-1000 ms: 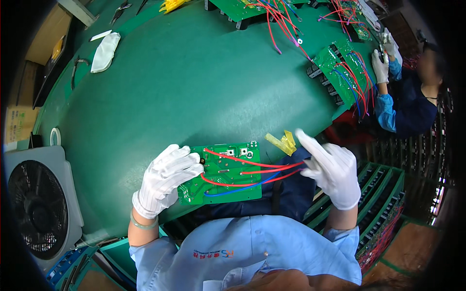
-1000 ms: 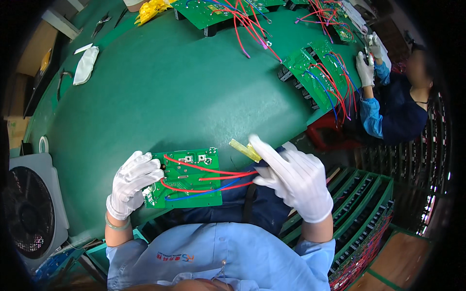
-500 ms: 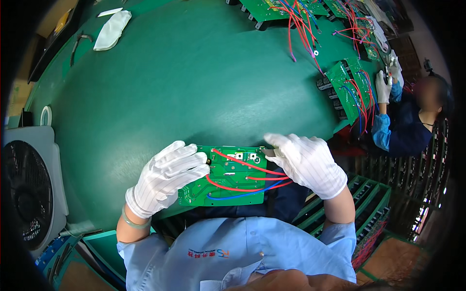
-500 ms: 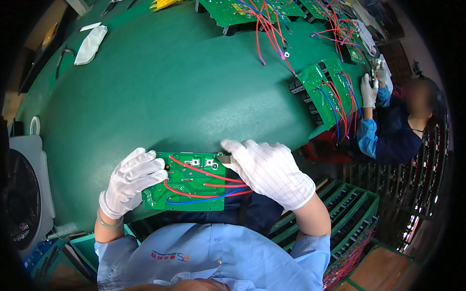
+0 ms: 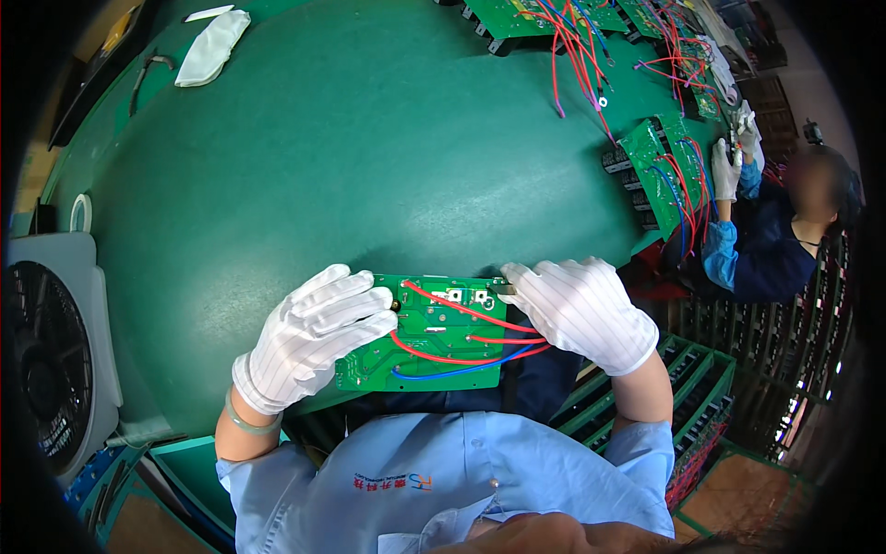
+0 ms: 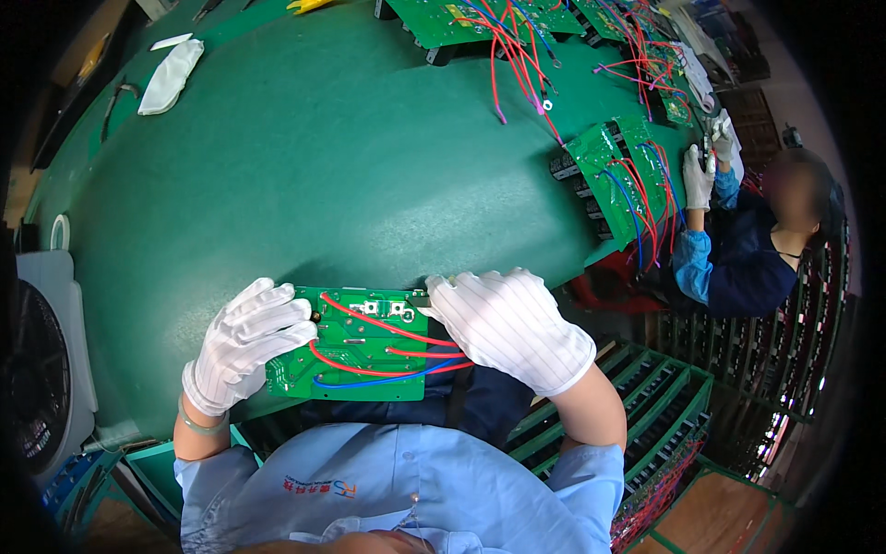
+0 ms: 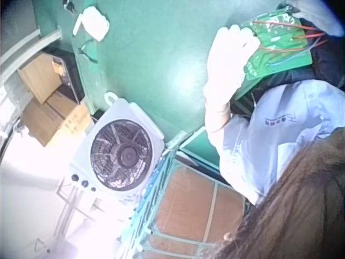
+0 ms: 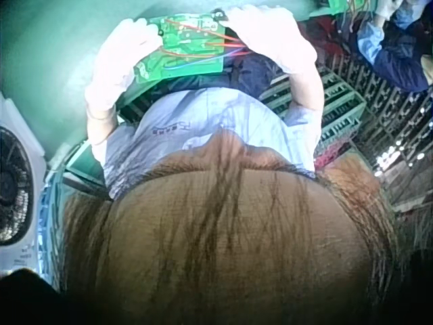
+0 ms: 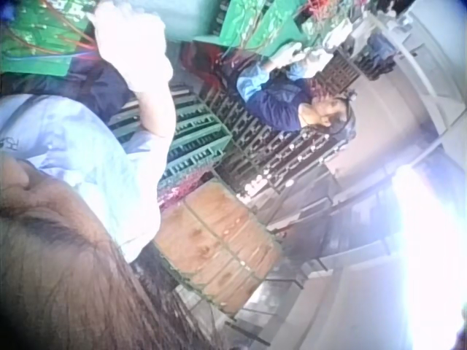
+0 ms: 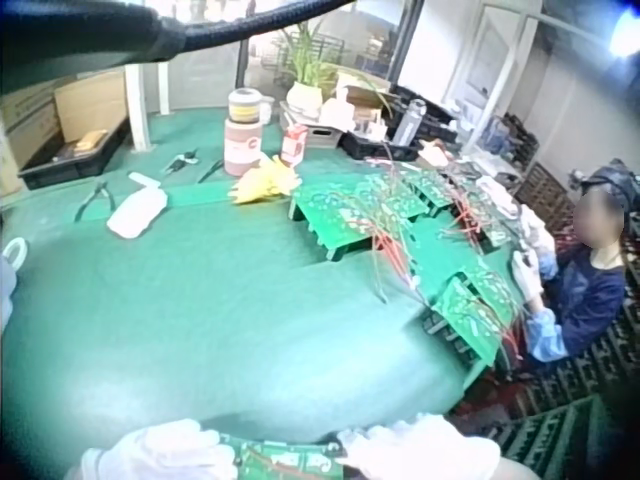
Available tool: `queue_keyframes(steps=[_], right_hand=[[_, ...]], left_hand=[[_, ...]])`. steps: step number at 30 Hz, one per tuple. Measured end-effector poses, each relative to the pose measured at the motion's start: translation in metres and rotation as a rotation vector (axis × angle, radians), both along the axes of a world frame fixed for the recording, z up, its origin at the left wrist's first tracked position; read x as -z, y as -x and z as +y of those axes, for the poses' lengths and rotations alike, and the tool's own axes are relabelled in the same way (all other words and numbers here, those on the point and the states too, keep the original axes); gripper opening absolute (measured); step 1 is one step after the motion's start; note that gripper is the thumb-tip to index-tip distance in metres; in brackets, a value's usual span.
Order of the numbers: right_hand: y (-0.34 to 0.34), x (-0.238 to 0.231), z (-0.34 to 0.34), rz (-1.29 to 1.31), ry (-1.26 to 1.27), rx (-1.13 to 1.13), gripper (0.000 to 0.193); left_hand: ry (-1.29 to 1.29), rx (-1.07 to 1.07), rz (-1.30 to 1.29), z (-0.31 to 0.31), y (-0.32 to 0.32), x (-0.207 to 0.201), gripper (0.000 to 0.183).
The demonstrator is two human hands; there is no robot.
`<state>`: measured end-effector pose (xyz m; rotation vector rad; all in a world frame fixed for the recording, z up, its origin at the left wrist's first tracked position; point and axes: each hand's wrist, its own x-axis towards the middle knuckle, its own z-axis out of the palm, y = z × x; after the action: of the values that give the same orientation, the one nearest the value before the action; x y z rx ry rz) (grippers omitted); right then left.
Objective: The person handles a green circuit board, connecting red and blue wires to its terminals. They then flip the board over to inspect the components, including large black capacitors, and continue adjusting the wiring.
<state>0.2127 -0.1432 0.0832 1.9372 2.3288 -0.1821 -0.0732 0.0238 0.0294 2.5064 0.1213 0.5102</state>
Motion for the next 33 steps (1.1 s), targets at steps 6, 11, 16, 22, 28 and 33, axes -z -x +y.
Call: queue_keyframes(steps=[6, 11, 16, 22, 28, 33], right_hand=[[0.002, -0.004, 0.0, 0.01, 0.005, 0.027, 0.046], [0.005, -0.003, -0.002, 0.008, -0.041, 0.03, 0.049], [0.012, -0.003, -0.005, -0.006, -0.001, 0.074, 0.045], [0.024, 0.005, -0.013, 0.127, -0.05, 0.223, 0.043], [0.028, 0.014, -0.018, 0.171, -0.156, 0.267, 0.045], [0.027, 0.008, -0.016, 0.126, -0.139, 0.289, 0.048]], left_hand=[[-0.02, 0.014, 0.021, 0.001, 0.0, -0.001, 0.036], [0.014, 0.006, 0.016, -0.001, 0.002, 0.001, 0.035], [0.041, 0.009, 0.007, -0.001, 0.002, 0.004, 0.034], [0.038, 0.014, -0.004, -0.001, 0.003, 0.005, 0.034], [0.025, 0.023, -0.005, 0.0, 0.003, 0.007, 0.037], [0.045, 0.03, -0.008, 0.0, 0.003, 0.002, 0.041]])
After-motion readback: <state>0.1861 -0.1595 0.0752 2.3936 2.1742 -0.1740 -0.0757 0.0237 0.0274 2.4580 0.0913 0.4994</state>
